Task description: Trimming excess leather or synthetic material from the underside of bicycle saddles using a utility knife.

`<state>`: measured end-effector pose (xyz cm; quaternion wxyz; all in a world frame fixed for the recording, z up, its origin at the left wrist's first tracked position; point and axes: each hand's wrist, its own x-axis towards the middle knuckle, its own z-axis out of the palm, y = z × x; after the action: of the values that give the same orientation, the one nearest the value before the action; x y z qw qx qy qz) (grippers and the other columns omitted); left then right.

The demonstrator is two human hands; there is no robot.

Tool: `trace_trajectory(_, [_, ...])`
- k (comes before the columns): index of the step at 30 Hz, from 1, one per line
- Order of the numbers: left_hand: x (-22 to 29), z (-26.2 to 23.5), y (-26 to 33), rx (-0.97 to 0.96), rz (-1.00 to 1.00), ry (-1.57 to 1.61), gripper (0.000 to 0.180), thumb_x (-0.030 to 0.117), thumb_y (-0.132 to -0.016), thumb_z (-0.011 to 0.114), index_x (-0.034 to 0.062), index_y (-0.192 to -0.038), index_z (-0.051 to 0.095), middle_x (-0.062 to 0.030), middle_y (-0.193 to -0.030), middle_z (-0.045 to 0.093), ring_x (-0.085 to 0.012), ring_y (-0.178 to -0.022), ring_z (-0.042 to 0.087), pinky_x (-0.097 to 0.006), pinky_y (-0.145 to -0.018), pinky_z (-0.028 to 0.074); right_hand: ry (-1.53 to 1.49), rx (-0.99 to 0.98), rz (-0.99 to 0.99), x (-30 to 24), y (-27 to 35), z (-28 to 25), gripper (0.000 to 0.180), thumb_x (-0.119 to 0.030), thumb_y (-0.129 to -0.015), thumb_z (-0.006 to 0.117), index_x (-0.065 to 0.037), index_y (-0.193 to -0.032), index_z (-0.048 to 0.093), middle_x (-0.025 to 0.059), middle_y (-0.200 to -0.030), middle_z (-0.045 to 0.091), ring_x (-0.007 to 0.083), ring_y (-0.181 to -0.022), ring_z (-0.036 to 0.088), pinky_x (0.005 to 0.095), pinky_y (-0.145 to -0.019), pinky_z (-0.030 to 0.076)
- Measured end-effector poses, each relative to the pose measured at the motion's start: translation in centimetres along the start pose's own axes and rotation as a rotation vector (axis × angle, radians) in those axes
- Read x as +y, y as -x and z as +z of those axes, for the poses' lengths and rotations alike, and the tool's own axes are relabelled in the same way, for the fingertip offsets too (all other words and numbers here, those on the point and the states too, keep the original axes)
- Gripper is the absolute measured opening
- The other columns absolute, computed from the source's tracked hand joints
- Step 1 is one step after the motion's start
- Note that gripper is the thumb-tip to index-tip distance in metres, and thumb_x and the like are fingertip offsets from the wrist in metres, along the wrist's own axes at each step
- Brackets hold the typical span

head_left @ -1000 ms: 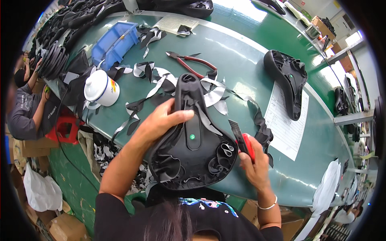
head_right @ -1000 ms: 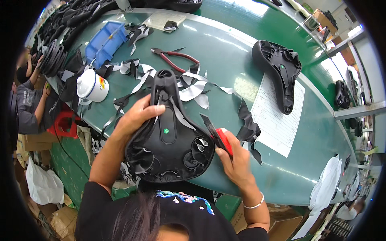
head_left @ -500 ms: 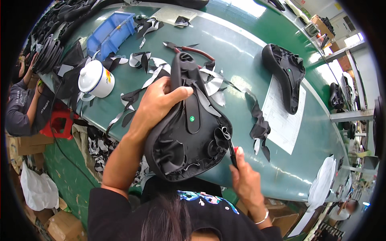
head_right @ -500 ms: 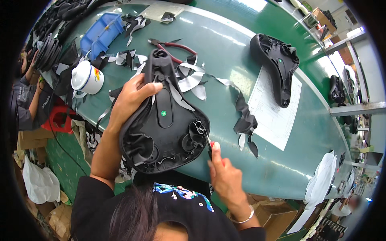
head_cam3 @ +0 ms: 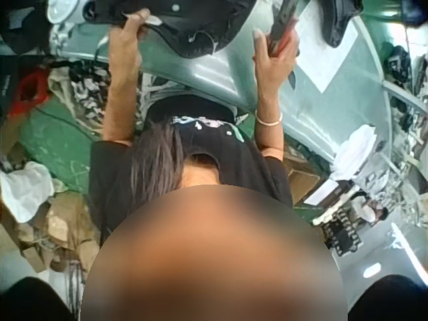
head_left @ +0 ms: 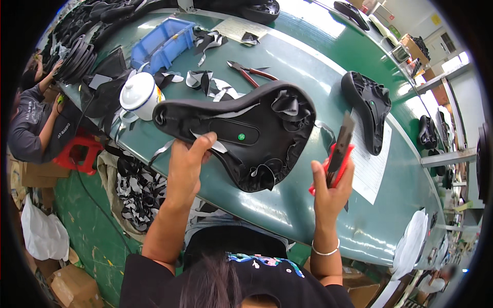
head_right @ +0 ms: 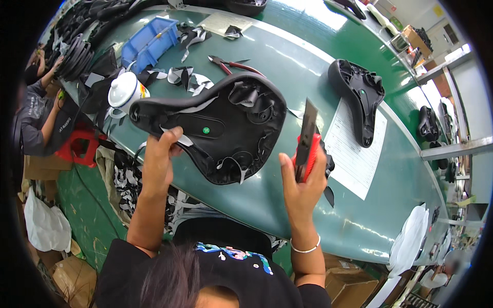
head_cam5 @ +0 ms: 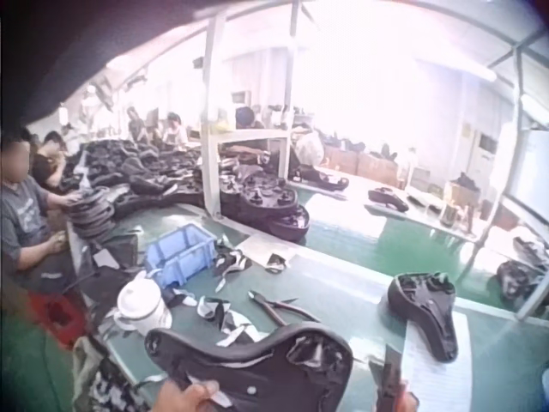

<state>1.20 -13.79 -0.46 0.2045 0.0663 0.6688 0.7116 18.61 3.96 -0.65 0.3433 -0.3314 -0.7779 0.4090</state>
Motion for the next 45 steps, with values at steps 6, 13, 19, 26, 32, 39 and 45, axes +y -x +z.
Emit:
trace_trajectory(6, [0.2,-1.3,0.5,0.018,-0.285,0.192,0.011,0.014,-0.076,0.062,0.0072,-0.077,0.053,0.0030,-0.064,0.043,-0.0069,-0.052,0.036,-0.023,-0.048,0.029,0.028,-0.223,-0.463,-3.2,-5.5,1.5,0.062,-0.012,-0.071,0.079,0.001,-0.124,0.049,0.0162,-0.114,0.061,0.0311,-0.096,0.063,0.0359,-0.082,0.051])
trace_trajectory(13, [-1.1,-1.8,-0.5,-0.056,-0.278,-0.033,0.029,0.021,-0.074,0.068,0.0040,-0.091,0.052,0.0004,-0.072,0.050,-0.0070,-0.056,0.042,-0.022,-0.049,0.033,-0.311,-0.470,0.175,-2.9,-7.2,2.3,0.042,-0.004,-0.080,0.063,0.001,-0.119,0.051,0.0053,-0.082,0.058,0.0110,-0.055,0.055,0.0241,-0.051,0.047])
trace_trajectory(19, [-2.8,-1.0,-0.8,-0.092,-0.078,-0.098,0.060,0.014,-0.072,0.076,-0.0029,-0.114,0.037,-0.0067,-0.091,0.054,-0.0085,-0.075,0.050,-0.024,-0.068,0.046,-1.158,-0.166,0.664,2.8,-4.6,0.0,0.039,-0.005,-0.082,0.058,0.002,-0.120,0.051,0.0058,-0.086,0.060,0.0064,-0.058,0.051,0.0195,-0.043,0.045])
trace_trajectory(26, [0.8,2.9,-0.1,-0.230,0.809,-0.912,0.056,0.017,-0.065,0.077,0.0044,-0.112,0.049,-0.0108,-0.094,0.052,-0.0222,-0.082,0.054,-0.032,-0.072,0.044,-0.578,-0.227,0.298,-0.9,-2.9,0.6,0.043,-0.004,-0.079,0.067,-0.001,-0.118,0.049,0.0057,-0.086,0.060,0.0070,-0.056,0.053,0.0178,-0.052,0.045])
trace_trajectory(32, [-0.8,8.1,-0.2,-0.710,0.810,-0.983,0.018,0.017,-0.069,0.069,0.0073,-0.079,0.058,-0.0055,-0.081,0.060,-0.0230,-0.078,0.055,-0.037,-0.068,0.042,-0.094,-0.449,-0.104,-1.8,-1.8,-1.3,0.050,-0.006,-0.075,0.074,-0.001,-0.119,0.051,0.0116,-0.099,0.067,0.0182,-0.078,0.066,0.0274,-0.068,0.051])
trace_trajectory(39, [-0.6,7.7,-0.1,-0.713,0.790,-0.820,0.022,0.012,-0.073,0.066,0.0053,-0.062,0.048,-0.0057,-0.059,0.049,-0.0248,-0.064,0.046,-0.037,-0.061,0.038,0.343,-0.559,-0.465,-0.1,-2.5,-7.2,0.057,-0.006,-0.076,0.071,-0.009,-0.130,0.054,0.0074,-0.085,0.065,0.0193,-0.066,0.062,0.0293,-0.057,0.048])
trace_trajectory(45, [0.9,7.3,-1.1,-0.687,0.317,-0.518,0.020,0.013,-0.082,0.062,0.0052,-0.065,0.055,-0.0044,-0.064,0.057,-0.0185,-0.060,0.046,-0.033,-0.059,0.038,0.615,-0.644,-0.512,-0.8,-1.2,-7.0,0.058,-0.011,-0.077,0.071,-0.018,-0.133,0.053,0.0031,-0.062,0.048,0.0179,-0.049,0.049,0.0325,-0.045,0.040])
